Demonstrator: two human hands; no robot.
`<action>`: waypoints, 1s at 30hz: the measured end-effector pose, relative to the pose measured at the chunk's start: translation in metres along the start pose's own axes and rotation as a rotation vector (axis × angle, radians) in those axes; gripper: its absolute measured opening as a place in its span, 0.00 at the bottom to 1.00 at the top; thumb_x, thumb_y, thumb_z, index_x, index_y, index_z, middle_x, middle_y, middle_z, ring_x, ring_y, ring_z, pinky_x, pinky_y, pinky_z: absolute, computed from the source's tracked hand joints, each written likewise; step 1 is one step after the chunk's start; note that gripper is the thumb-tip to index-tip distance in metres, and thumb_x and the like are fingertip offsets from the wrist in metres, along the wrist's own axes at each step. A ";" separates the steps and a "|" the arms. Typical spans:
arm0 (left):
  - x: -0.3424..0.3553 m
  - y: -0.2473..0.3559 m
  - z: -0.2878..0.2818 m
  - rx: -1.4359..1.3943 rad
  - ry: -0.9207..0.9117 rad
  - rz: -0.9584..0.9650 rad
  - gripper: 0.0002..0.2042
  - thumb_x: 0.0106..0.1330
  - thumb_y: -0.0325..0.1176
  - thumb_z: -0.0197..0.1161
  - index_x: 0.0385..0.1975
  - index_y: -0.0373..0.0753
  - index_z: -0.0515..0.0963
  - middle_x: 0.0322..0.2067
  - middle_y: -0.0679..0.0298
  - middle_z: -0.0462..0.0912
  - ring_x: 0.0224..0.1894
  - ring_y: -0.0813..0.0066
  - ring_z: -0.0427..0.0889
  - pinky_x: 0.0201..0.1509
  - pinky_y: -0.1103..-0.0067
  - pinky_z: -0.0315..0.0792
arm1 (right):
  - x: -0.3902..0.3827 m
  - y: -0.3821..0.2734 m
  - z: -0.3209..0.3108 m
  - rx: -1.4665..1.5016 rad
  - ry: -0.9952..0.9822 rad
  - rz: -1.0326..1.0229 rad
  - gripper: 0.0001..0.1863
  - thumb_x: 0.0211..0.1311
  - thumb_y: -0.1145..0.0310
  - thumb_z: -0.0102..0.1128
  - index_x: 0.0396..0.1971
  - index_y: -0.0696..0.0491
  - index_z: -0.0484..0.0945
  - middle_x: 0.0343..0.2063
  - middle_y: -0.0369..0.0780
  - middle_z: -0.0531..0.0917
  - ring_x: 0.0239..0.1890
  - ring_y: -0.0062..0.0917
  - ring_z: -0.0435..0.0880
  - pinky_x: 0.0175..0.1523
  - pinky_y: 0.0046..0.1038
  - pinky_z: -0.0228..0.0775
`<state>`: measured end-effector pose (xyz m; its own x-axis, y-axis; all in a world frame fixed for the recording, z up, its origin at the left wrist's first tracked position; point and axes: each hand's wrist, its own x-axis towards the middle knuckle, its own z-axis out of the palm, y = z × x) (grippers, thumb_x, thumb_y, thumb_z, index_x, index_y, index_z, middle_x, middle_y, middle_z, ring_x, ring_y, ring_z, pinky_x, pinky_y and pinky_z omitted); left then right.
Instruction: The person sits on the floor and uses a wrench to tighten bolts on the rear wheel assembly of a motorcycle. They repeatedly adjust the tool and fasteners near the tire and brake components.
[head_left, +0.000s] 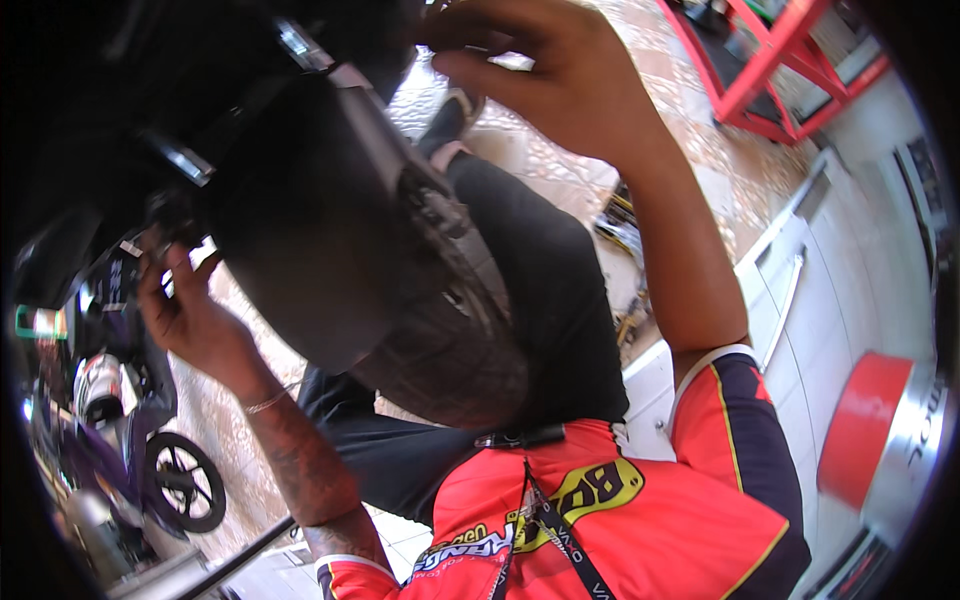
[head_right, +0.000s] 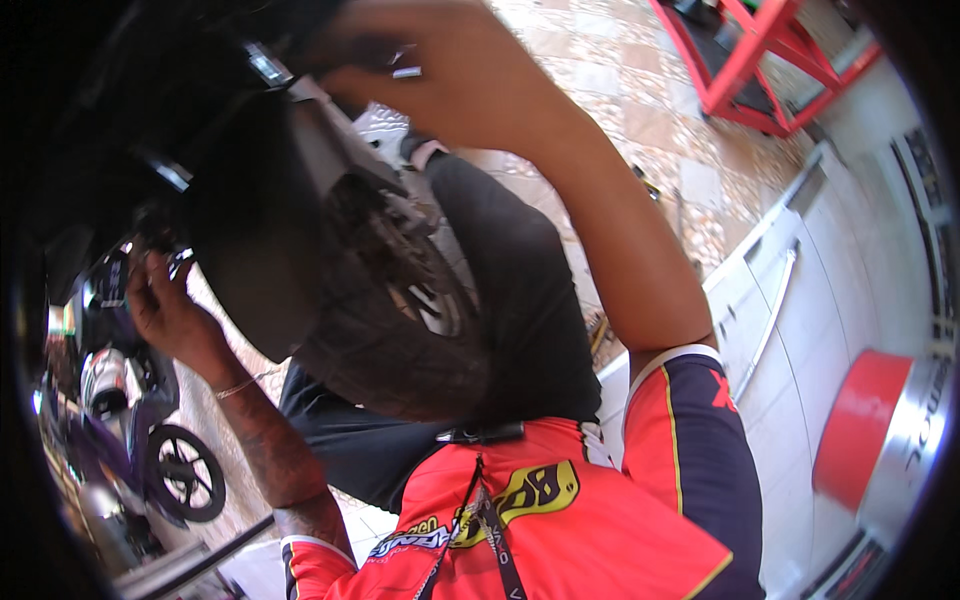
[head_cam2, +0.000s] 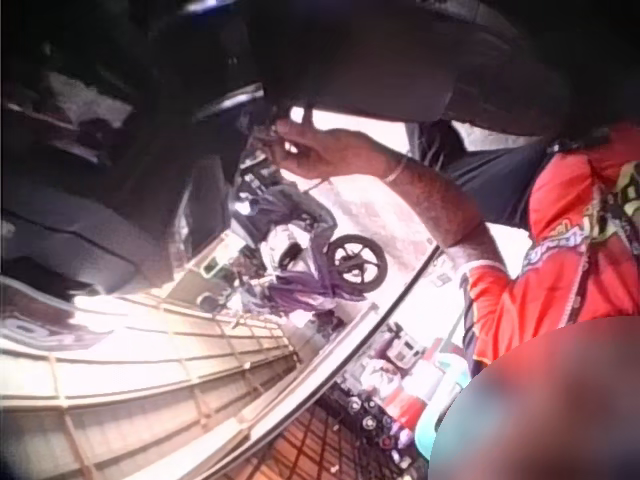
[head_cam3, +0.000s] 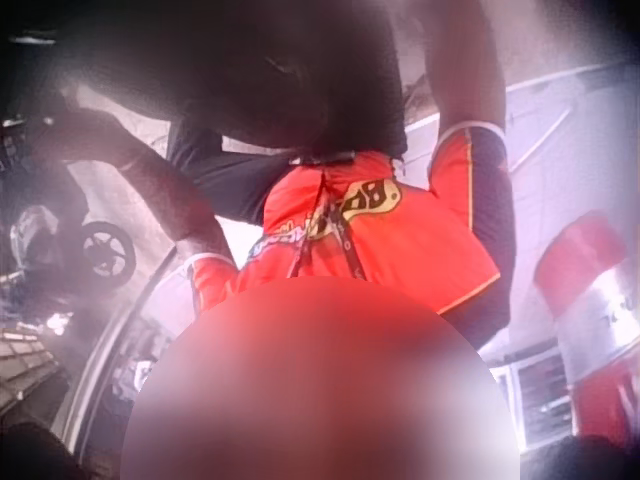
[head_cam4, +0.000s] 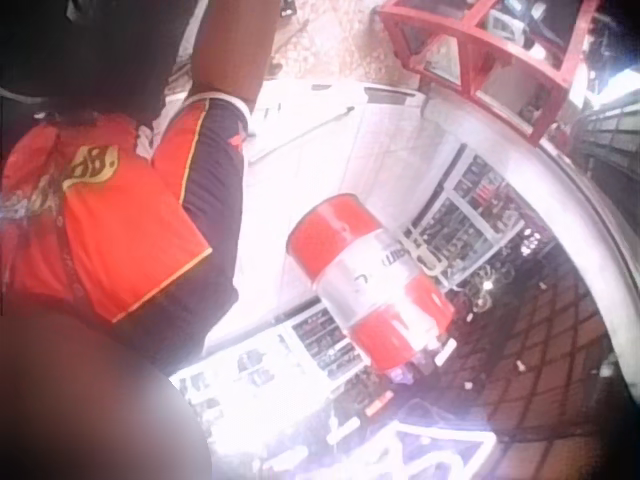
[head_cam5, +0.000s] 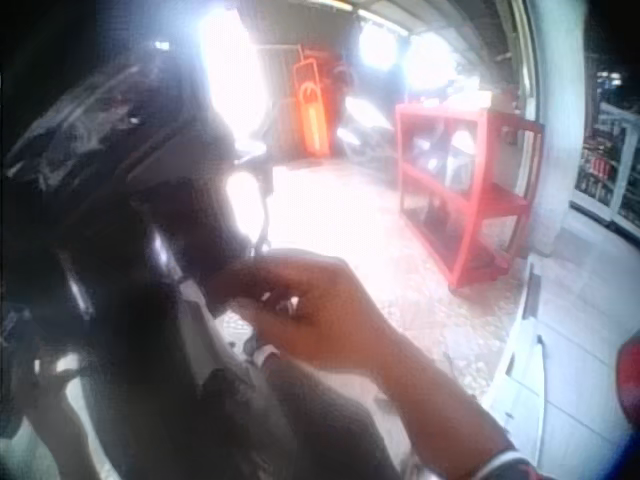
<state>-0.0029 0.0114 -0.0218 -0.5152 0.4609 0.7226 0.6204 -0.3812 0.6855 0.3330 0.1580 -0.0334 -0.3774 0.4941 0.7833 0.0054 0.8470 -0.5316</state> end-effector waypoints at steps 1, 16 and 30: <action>0.000 0.000 0.000 0.011 0.000 -0.005 0.11 0.75 0.31 0.62 0.50 0.31 0.80 0.51 0.54 0.84 0.48 0.71 0.84 0.46 0.76 0.85 | -0.036 0.030 -0.016 0.024 0.115 0.187 0.16 0.68 0.62 0.69 0.48 0.55 0.86 0.41 0.40 0.90 0.43 0.20 0.87 0.51 0.25 0.78; -0.001 0.003 0.005 0.015 -0.010 -0.023 0.11 0.75 0.32 0.64 0.49 0.31 0.80 0.50 0.56 0.84 0.46 0.73 0.85 0.45 0.78 0.83 | -0.481 0.115 0.043 -0.687 -0.191 1.007 0.12 0.59 0.71 0.67 0.44 0.51 0.86 0.38 0.50 0.83 0.44 0.48 0.84 0.50 0.44 0.77; -0.002 0.006 0.004 -0.144 -0.071 0.008 0.06 0.73 0.28 0.65 0.44 0.34 0.80 0.64 0.48 0.75 0.50 0.73 0.85 0.39 0.84 0.81 | -0.388 0.104 0.026 -0.634 0.088 1.033 0.08 0.65 0.70 0.64 0.38 0.59 0.82 0.35 0.51 0.85 0.38 0.44 0.86 0.46 0.40 0.77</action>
<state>0.0043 0.0113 -0.0197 -0.4643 0.5113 0.7232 0.5304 -0.4934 0.6893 0.4555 0.0495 -0.4010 0.1366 0.9838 0.1160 0.7275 -0.0201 -0.6858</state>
